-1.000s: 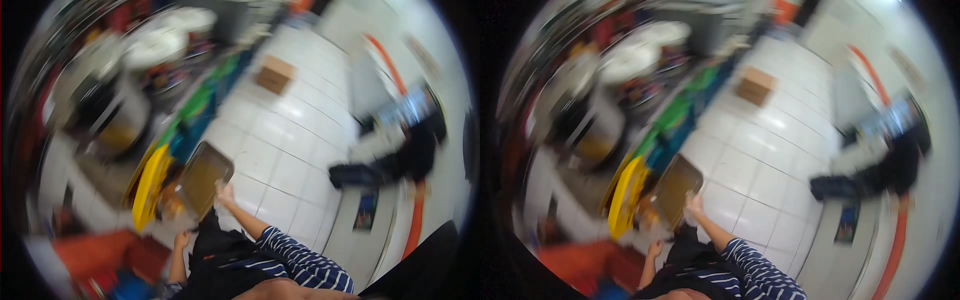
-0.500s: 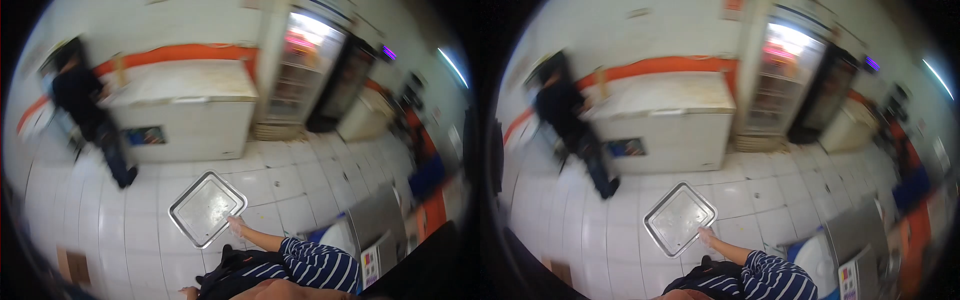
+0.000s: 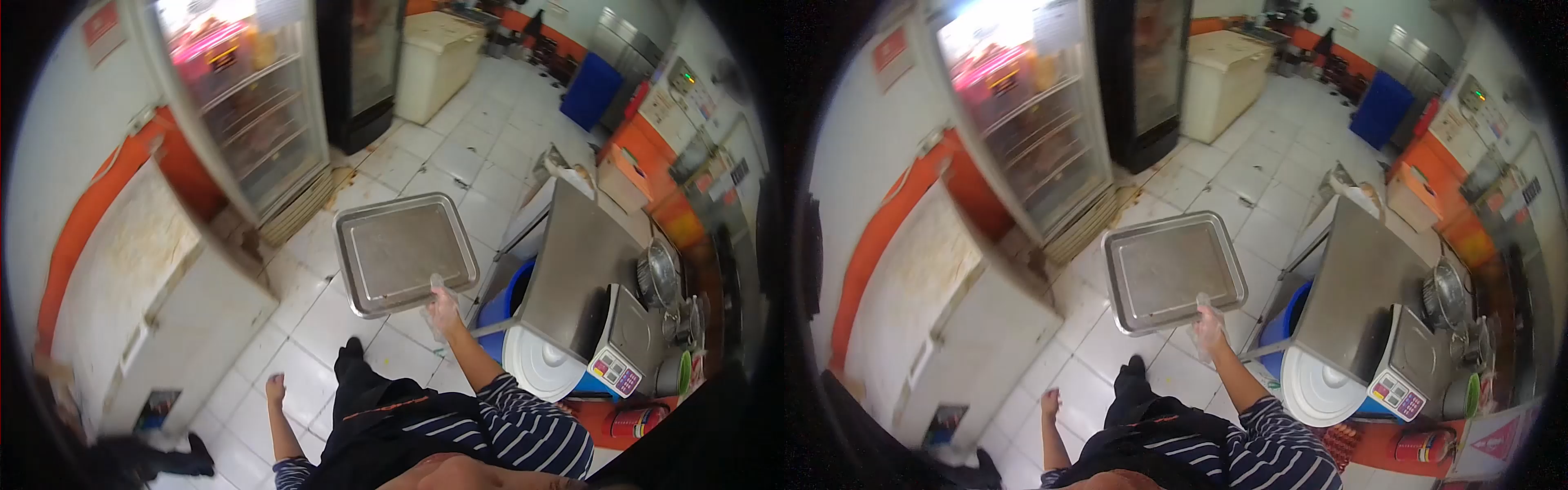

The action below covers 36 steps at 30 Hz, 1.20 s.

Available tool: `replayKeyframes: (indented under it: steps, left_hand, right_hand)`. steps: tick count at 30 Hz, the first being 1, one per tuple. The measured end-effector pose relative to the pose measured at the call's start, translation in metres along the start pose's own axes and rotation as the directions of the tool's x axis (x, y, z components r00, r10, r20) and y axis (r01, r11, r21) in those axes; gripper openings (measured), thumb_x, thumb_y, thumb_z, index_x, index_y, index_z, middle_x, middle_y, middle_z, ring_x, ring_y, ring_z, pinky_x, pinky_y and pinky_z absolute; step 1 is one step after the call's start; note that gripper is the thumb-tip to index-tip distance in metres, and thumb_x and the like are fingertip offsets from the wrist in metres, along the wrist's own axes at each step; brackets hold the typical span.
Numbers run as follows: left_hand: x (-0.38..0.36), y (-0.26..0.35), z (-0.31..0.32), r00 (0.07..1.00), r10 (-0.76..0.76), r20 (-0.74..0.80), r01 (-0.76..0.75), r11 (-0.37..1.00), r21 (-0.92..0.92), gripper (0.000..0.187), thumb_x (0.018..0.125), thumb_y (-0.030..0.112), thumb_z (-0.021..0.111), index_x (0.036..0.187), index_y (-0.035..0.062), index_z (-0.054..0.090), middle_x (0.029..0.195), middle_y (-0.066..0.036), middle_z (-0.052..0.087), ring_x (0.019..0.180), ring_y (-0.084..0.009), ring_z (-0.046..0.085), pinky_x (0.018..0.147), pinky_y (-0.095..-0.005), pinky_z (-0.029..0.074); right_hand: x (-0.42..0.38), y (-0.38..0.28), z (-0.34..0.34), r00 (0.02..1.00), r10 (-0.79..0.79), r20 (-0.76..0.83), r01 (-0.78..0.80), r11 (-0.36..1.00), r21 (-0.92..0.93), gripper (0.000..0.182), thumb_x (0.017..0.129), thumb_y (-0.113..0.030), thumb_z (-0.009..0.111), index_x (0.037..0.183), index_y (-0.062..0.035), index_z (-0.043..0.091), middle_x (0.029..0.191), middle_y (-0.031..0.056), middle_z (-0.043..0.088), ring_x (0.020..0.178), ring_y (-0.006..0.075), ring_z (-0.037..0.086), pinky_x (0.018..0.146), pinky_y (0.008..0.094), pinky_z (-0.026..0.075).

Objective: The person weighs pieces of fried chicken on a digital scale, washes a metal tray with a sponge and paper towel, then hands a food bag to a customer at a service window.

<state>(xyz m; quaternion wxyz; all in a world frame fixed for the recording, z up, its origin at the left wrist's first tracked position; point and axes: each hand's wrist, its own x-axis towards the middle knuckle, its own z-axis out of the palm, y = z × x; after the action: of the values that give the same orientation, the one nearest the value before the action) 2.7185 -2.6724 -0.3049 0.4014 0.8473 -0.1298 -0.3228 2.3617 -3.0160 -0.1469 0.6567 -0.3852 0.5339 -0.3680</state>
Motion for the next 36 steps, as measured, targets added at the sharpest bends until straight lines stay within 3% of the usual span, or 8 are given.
replayKeyframes:
  steps: [2,5,9,11,13,21,25,36]
  left_hand:
    - [0.105,0.107,0.06,0.954,0.262,0.144,-0.282,0.947,0.151,0.04,0.076,0.033,0.053,0.095,-0.0022,0.055,0.082,-0.016,0.059,0.072,-0.0226,0.057,0.064,-0.0308,0.044]
    - [0.148,0.326,0.164,0.77,0.474,0.428,-0.538,0.843,0.033,0.044,0.081,0.035,0.048,0.105,-0.002,0.049,0.089,-0.011,0.057,0.075,-0.0138,0.052,0.065,-0.0254,0.042]
    - [0.078,0.497,0.28,0.503,0.368,0.782,-0.252,0.928,-0.275,0.048,0.086,0.037,0.04,0.108,-0.0046,0.047,0.099,-0.012,0.055,0.084,-0.0157,0.051,0.076,-0.0273,0.04]
    - [0.078,0.514,0.344,0.432,0.378,0.819,-0.369,0.902,-0.222,0.05,0.086,0.038,0.038,0.109,-0.006,0.046,0.102,-0.012,0.053,0.091,-0.0169,0.049,0.081,-0.0284,0.037]
    - [0.058,0.521,0.388,0.573,0.406,0.712,-0.136,0.904,-0.406,0.041,0.084,0.033,0.047,0.095,-0.0059,0.053,0.089,-0.007,0.056,0.081,-0.0128,0.049,0.074,-0.0247,0.038]
    - [0.03,0.573,0.525,-0.073,0.119,0.99,-0.136,0.982,-0.128,0.039,0.082,0.029,0.05,0.097,-0.0067,0.051,0.094,-0.009,0.056,0.085,-0.017,0.052,0.076,-0.0273,0.04]
    - [-0.03,0.554,0.567,-0.085,0.085,0.993,-0.262,0.959,-0.105,0.033,0.083,0.03,0.05,0.088,-0.0022,0.055,0.085,-0.004,0.055,0.08,-0.0116,0.047,0.071,-0.0232,0.037]
    - [-0.102,0.471,0.617,-0.156,0.12,0.981,-0.181,0.972,-0.147,0.044,0.084,0.037,0.046,0.099,-0.0042,0.051,0.092,-0.007,0.055,0.086,-0.0158,0.049,0.076,-0.0267,0.038]
  right_hand:
    - [0.045,-0.029,-0.009,0.95,-0.309,0.038,0.31,0.934,-0.174,0.014,0.074,-0.021,0.05,0.081,-0.0087,0.05,0.056,-0.0006,0.034,0.047,0.0093,0.035,0.041,0.023,0.031]
    - [0.065,-0.083,-0.018,0.97,0.184,-0.158,-0.08,0.857,0.508,0.018,0.075,-0.014,0.05,0.091,-0.0061,0.049,0.057,-0.0011,0.034,0.048,0.0087,0.034,0.042,0.0216,0.03]
    - [0.087,-0.095,-0.039,0.9,-0.22,-0.376,0.248,0.968,0.027,0.015,0.075,-0.016,0.049,0.086,-0.0065,0.05,0.056,-0.0003,0.035,0.048,0.0092,0.037,0.042,0.0229,0.032]
    - [0.117,-0.095,-0.05,0.818,-0.326,-0.474,0.359,0.933,-0.023,0.015,0.075,-0.019,0.05,0.084,-0.0072,0.05,0.055,0.0,0.035,0.047,0.01,0.037,0.042,0.0238,0.032]
    - [0.134,-0.11,-0.055,0.75,0.477,-0.459,-0.079,0.753,0.653,0.019,0.073,-0.026,0.053,0.079,-0.0075,0.052,0.052,0.0,0.035,0.043,0.0116,0.035,0.04,0.0255,0.03]
    - [0.089,-0.134,-0.055,0.38,0.508,-0.773,0.228,0.759,0.61,0.041,0.077,-0.035,0.051,0.101,-0.0014,0.051,0.077,0.0143,0.056,0.059,0.0182,0.053,0.047,0.0293,0.042]
    - [0.052,-0.077,-0.053,0.346,0.351,-0.87,0.611,0.62,0.493,0.055,0.081,-0.042,0.04,0.125,-0.0119,0.03,0.121,0.0131,0.04,0.097,0.0286,0.049,0.078,0.0388,0.04]
    - [-0.086,-0.042,0.035,-0.035,0.258,-0.966,0.97,0.242,0.029,0.091,0.067,-0.074,0.026,0.132,-0.02,-0.009,0.138,0.0089,-0.008,0.124,0.0388,0.007,0.09,0.0639,0.009]
